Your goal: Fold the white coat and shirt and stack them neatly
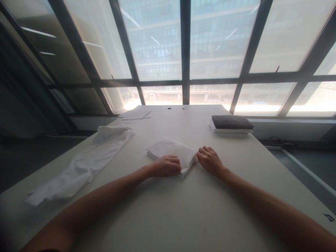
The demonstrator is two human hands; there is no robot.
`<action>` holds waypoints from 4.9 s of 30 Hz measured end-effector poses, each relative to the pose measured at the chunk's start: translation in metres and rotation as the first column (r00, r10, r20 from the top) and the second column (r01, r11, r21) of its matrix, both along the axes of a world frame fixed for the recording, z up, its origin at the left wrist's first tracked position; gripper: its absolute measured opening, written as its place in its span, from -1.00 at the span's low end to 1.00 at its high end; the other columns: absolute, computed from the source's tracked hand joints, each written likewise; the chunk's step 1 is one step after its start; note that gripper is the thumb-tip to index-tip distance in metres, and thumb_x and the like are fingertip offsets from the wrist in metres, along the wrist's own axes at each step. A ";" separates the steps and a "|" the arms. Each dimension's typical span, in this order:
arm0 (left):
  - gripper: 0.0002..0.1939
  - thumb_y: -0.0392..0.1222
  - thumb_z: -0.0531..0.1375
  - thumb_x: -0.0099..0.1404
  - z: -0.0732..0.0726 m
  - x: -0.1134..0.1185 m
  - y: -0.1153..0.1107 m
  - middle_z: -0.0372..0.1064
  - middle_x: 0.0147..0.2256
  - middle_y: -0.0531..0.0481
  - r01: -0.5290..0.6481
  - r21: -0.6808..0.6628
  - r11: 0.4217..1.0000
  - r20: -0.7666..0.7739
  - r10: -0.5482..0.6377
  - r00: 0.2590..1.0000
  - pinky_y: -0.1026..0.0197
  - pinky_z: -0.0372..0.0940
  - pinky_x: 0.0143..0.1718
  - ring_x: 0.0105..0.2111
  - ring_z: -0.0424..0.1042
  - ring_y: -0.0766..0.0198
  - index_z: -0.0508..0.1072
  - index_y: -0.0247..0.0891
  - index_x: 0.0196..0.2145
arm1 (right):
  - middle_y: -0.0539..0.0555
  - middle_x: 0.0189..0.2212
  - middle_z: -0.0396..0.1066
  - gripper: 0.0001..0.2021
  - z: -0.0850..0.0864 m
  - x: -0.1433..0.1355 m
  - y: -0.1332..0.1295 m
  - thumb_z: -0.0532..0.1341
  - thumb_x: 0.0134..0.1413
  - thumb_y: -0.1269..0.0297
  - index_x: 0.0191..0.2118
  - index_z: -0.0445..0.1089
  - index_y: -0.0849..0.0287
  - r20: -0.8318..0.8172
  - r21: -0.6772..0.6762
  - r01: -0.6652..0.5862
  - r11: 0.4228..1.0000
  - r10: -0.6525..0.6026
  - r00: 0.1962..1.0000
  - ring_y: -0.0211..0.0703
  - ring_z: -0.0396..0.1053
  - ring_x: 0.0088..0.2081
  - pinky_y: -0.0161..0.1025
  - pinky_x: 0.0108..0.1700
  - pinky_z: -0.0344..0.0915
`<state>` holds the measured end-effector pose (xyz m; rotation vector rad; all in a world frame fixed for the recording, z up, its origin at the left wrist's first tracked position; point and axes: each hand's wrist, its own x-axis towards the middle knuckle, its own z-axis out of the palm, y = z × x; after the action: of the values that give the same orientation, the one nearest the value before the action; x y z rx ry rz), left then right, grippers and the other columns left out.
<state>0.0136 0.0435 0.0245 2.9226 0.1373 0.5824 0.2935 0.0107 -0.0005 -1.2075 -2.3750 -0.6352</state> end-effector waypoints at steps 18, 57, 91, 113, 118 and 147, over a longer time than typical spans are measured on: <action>-0.70 -0.09 0.05 0.47 -0.003 0.002 -0.001 0.51 -0.29 -0.09 -0.132 -0.065 0.989 0.064 0.136 0.989 0.17 0.28 -0.06 -0.24 0.46 0.25 0.54 -0.22 -0.25 | 0.17 -0.23 0.47 -0.78 -0.004 0.004 0.005 0.07 0.33 0.30 -0.12 0.46 0.17 -0.233 -0.060 0.091 0.994 -0.102 0.967 -0.01 0.36 -0.16 -0.10 -0.07 0.24; -0.31 0.06 -0.10 0.44 -0.033 -0.044 0.081 -0.18 0.38 -0.36 -0.774 -0.186 0.605 -0.251 0.732 0.633 -0.13 -0.02 0.32 0.38 -0.12 -0.09 -0.01 -0.42 0.38 | 0.19 0.11 0.43 -0.71 0.007 -0.021 -0.017 0.06 0.34 0.21 -0.15 0.53 0.15 -0.179 -0.312 0.056 0.949 -0.116 0.977 0.03 0.27 0.23 0.23 0.36 -0.15; -0.27 0.28 -0.23 0.46 -0.014 0.016 0.015 -0.29 0.42 -0.07 -0.431 -0.060 0.900 -0.316 0.393 0.864 -0.13 -0.33 0.36 0.41 -0.31 0.12 -0.17 -0.13 0.43 | 0.30 0.39 -0.09 -0.32 -0.023 -0.038 -0.035 -0.04 0.37 -0.07 0.43 -0.08 0.22 -0.083 -0.359 0.027 0.933 -0.061 0.995 0.10 -0.19 0.41 0.17 0.36 -0.14; -0.24 0.26 -0.11 0.41 -0.024 0.027 0.044 -0.11 0.39 -0.20 -0.750 0.073 0.657 -0.181 0.748 0.638 -0.26 -0.29 0.33 0.38 -0.20 -0.17 0.04 -0.27 0.38 | 0.40 0.38 -0.10 -0.43 0.000 -0.072 0.010 -0.09 0.36 0.23 0.37 0.03 0.45 -0.079 -0.585 0.219 0.781 -0.324 0.943 0.21 -0.16 0.40 0.17 0.33 -0.07; -0.24 0.26 -0.10 0.41 -0.025 0.025 0.036 -0.16 0.40 -0.19 -0.727 0.080 0.682 -0.185 0.727 0.662 -0.32 -0.32 0.31 0.38 -0.24 -0.22 -0.03 -0.21 0.40 | 0.38 0.38 -0.07 -0.46 -0.002 -0.091 0.054 -0.11 0.34 0.34 0.36 0.03 0.46 -0.111 -0.543 0.267 0.796 -0.383 0.917 0.21 -0.17 0.40 0.20 0.34 -0.18; -0.30 0.08 -0.13 0.47 -0.034 -0.007 0.072 -0.10 0.35 -0.44 -0.866 -0.137 0.480 -0.209 0.841 0.499 0.07 -0.06 0.32 0.36 -0.04 0.01 0.02 -0.56 0.33 | 0.32 0.40 -0.09 -0.34 -0.024 -0.010 0.046 -0.13 0.36 0.00 0.38 0.01 0.36 -0.180 -0.550 0.338 0.764 -0.504 0.845 0.08 -0.16 0.40 0.04 0.36 -0.14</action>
<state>0.0067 0.1153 -0.0100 2.4479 1.6504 0.4375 0.2837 0.0572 -0.0248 -1.9471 -2.0427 0.0932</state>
